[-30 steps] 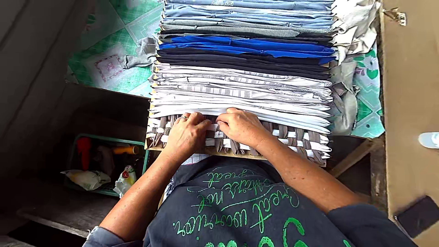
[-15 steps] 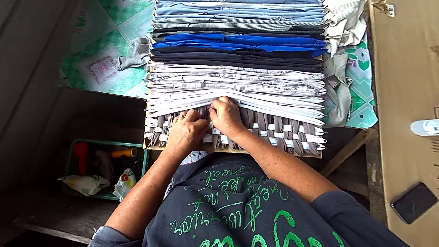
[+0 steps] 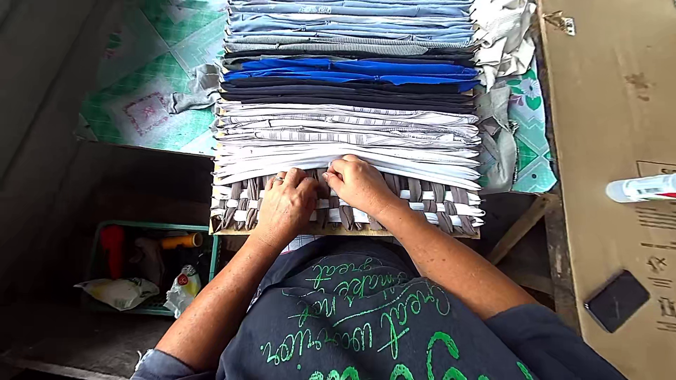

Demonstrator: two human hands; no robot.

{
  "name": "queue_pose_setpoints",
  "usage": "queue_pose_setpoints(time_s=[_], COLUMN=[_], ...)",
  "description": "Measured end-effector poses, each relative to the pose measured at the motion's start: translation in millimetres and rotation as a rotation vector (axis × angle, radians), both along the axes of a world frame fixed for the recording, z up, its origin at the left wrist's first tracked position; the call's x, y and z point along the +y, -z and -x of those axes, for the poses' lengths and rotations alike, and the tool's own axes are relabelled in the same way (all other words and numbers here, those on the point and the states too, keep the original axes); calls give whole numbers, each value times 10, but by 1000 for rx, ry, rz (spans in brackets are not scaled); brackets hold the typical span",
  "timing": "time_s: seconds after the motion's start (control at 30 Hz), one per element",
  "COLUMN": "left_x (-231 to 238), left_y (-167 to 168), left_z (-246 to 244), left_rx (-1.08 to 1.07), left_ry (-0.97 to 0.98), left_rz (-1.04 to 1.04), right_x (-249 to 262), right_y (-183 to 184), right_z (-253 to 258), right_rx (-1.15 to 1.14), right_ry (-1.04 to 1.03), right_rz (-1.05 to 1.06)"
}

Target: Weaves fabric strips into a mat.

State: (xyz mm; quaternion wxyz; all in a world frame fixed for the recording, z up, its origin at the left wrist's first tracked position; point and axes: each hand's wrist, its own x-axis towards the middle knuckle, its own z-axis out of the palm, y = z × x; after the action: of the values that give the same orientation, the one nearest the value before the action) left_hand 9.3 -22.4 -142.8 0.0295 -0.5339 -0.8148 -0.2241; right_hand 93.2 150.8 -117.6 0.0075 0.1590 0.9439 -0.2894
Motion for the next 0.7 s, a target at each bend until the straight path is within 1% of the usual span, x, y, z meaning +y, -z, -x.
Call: queue_pose_setpoints(time_s=[0.07,0.17,0.27,0.33,0.47,0.53,0.6,0.7], left_x=[-13,23,118,178,242,263,260,199], left_y=[-3,-19,6,-10,-31,-5,26,79], left_z=[1,4,-6,-10,-54,-74,-58,-35], left_rx=[4,5,38,46,45,57,50,22], left_ry=[-1,89,118,99,53,62,107,139], left_rz=[-21,-41,30,71,144,124,80,71], right_x=[16,42,42,37,10,19,41,47], right_y=[-26,-25,-46,-30,106,148,180,245], right_z=[2,-69,-64,-12,87,90,94,111], right_rx=[-35,-46,-155,-193,-140,-48,70,122], right_ry=[6,18,17,28,74,85,117,150], right_rz=[-12,-92,-167,-147,-42,5,6,-20])
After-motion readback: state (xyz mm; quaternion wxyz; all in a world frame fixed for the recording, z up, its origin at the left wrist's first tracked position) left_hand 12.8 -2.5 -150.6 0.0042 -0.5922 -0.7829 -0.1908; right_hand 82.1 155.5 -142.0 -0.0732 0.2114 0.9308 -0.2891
